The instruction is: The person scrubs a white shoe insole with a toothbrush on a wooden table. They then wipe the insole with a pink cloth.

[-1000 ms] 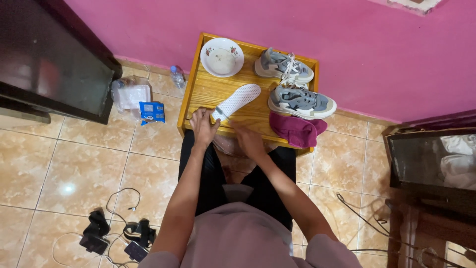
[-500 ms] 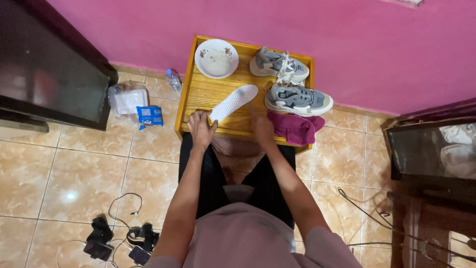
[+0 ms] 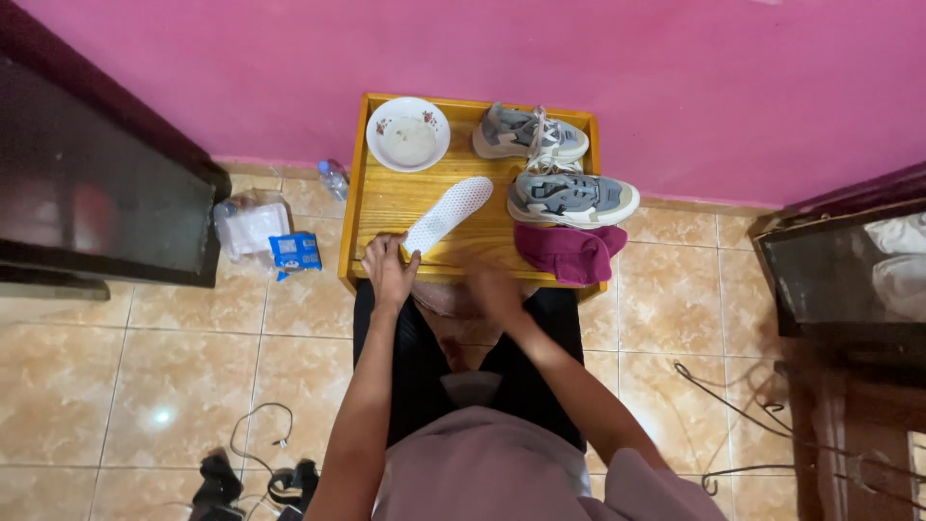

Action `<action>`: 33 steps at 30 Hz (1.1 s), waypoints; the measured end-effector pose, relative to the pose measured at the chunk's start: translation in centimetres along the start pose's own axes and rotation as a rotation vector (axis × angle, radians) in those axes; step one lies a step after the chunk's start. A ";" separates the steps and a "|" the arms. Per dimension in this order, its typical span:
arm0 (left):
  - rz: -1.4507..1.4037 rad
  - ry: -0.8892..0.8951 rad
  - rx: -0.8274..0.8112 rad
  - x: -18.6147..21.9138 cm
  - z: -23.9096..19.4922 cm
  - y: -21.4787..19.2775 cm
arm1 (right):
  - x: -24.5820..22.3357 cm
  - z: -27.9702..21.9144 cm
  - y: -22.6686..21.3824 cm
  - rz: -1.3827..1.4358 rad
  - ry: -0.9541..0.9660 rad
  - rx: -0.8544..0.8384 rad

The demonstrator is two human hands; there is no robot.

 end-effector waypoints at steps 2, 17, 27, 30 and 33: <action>0.006 0.007 0.003 0.1 0.1 0.0 | -0.1 -1.4 0.7 0.080 -0.019 -0.073; 0.032 0.011 0.002 -0.2 -0.1 0.7 | 9.0 1.6 0.4 0.161 0.309 0.081; 0.012 0.007 -0.003 0.6 0.0 0.1 | 11.2 3.9 3.8 0.271 0.481 -0.009; 0.033 0.019 -0.010 0.7 -0.1 -0.1 | 8.4 4.1 5.3 0.317 0.448 -0.183; 0.047 0.004 -0.001 0.3 0.0 0.2 | 0.2 1.1 6.8 0.255 -0.026 -0.157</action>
Point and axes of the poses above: each hand's wrist, its own z-axis towards the middle knuckle, its own y-axis out of the palm, x = y × z, the point moved 9 cm from there along z, towards the middle knuckle, and after that the axes turned 1 degree about z, right-handed, at the moved point
